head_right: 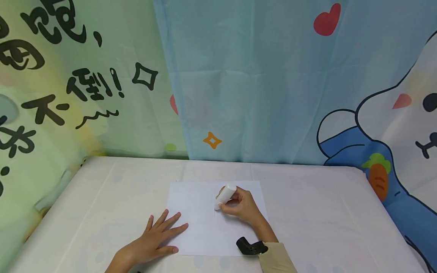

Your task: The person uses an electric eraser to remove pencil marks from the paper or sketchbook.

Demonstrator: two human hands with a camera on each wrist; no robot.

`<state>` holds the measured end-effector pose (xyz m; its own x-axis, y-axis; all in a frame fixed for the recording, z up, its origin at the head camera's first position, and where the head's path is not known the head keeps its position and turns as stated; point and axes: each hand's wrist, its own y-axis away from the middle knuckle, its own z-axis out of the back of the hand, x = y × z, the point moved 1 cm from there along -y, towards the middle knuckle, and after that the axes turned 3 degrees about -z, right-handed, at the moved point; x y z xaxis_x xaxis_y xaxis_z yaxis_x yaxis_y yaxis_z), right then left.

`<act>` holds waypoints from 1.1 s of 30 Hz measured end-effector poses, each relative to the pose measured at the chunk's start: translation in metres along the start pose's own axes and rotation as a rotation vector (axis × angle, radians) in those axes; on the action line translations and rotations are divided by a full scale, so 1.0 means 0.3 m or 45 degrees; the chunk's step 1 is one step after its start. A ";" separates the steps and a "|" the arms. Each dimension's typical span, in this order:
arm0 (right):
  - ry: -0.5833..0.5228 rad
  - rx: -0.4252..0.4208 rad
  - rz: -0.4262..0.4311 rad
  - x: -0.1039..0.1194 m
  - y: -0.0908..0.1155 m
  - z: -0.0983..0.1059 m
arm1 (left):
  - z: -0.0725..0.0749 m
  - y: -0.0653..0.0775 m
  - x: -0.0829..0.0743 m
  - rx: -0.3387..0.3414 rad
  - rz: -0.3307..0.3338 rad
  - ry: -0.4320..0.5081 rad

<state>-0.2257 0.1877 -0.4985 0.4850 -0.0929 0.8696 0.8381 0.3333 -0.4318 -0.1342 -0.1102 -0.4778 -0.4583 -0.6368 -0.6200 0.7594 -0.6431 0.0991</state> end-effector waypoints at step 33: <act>-0.020 0.010 -0.001 -0.007 -0.001 0.002 | 0.000 -0.001 0.004 -0.001 0.003 -0.007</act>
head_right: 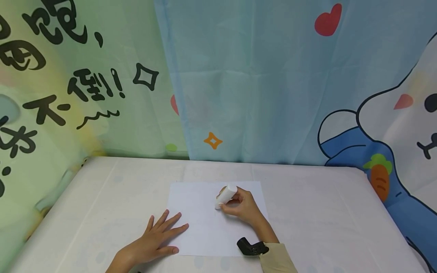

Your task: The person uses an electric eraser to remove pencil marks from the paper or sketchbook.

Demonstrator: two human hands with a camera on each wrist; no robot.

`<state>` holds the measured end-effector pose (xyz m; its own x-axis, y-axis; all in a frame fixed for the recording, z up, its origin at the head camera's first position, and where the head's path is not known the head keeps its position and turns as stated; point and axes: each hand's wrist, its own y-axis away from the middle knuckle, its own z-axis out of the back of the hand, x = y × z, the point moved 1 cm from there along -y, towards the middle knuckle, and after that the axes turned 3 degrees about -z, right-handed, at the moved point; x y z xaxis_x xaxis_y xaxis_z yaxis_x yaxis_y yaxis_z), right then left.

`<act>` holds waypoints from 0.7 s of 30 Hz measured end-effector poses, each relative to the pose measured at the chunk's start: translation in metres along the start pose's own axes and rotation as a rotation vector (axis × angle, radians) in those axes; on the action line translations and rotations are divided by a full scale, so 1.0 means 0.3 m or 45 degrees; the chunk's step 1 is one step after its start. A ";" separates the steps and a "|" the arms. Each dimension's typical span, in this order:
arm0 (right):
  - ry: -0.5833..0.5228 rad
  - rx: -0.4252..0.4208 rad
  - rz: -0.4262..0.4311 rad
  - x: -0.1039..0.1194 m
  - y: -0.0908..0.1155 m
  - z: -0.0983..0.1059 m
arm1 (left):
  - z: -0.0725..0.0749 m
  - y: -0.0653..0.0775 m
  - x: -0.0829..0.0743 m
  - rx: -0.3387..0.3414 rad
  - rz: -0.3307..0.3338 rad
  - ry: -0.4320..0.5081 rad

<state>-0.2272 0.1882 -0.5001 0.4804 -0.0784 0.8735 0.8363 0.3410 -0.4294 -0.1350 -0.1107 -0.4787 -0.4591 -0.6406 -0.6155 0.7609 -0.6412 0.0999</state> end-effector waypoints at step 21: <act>-0.037 0.060 0.019 -0.001 0.004 0.002 | -0.002 -0.003 0.003 0.011 -0.019 -0.002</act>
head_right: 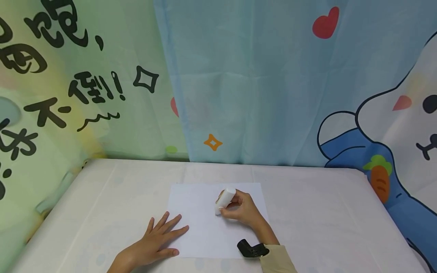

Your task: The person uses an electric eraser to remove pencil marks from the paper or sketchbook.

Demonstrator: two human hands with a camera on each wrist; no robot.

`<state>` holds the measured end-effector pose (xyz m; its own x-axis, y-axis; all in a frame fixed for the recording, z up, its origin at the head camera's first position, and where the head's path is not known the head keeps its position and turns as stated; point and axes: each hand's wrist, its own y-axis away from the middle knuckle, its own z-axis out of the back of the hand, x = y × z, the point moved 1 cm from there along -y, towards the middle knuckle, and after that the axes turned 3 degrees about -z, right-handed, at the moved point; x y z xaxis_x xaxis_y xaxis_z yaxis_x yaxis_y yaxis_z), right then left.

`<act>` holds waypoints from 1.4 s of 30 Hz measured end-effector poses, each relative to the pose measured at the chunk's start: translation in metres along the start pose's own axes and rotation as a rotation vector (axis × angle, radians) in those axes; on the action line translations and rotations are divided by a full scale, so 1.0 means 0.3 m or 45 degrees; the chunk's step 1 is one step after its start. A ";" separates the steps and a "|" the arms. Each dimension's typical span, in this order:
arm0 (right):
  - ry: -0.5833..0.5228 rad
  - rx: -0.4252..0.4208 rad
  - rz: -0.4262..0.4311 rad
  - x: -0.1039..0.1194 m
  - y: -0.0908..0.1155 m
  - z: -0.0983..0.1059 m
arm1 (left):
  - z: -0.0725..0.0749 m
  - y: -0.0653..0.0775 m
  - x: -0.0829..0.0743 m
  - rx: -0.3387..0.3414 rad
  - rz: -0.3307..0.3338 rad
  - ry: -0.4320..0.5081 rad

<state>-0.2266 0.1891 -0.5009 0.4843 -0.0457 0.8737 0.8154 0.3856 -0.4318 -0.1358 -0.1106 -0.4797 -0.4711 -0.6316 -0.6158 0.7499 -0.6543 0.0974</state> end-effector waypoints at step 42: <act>-0.002 -0.010 0.025 -0.008 -0.001 0.002 | -0.002 0.000 0.002 0.002 0.016 -0.033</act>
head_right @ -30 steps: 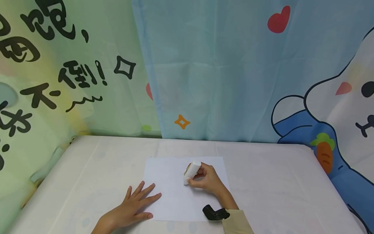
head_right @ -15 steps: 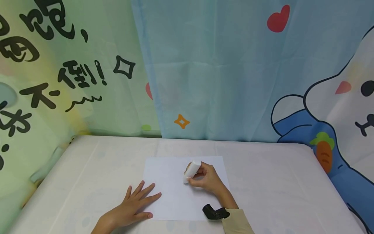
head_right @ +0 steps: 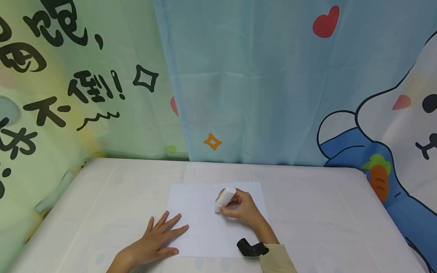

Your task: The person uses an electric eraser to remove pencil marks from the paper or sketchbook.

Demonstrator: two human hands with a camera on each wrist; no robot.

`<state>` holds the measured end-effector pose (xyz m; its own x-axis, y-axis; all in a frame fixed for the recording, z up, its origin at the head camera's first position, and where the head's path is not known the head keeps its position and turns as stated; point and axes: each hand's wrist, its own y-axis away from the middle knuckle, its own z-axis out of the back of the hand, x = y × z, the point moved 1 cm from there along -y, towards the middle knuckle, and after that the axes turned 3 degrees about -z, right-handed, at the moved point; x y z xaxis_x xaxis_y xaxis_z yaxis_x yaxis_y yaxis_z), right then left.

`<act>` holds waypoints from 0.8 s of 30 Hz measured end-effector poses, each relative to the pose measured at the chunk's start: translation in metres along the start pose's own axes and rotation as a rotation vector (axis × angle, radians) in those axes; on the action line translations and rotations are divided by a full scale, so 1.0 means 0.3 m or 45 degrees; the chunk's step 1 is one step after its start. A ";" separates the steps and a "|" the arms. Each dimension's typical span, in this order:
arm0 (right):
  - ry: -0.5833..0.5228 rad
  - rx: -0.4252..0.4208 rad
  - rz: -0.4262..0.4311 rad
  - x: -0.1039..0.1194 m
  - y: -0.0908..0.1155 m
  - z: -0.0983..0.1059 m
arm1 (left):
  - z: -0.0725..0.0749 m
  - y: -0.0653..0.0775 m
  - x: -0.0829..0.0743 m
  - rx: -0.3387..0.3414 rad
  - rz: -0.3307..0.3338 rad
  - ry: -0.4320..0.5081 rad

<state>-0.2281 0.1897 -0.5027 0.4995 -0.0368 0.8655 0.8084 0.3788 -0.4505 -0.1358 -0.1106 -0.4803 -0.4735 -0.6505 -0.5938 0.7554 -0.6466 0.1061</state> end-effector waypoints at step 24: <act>-0.020 0.078 -0.039 0.003 0.004 0.004 | 0.002 0.001 -0.002 -0.006 -0.003 0.001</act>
<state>-0.2271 0.1912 -0.5023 0.4695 -0.0347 0.8822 0.8024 0.4336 -0.4100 -0.1356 -0.1108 -0.4796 -0.4745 -0.6488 -0.5949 0.7565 -0.6461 0.1013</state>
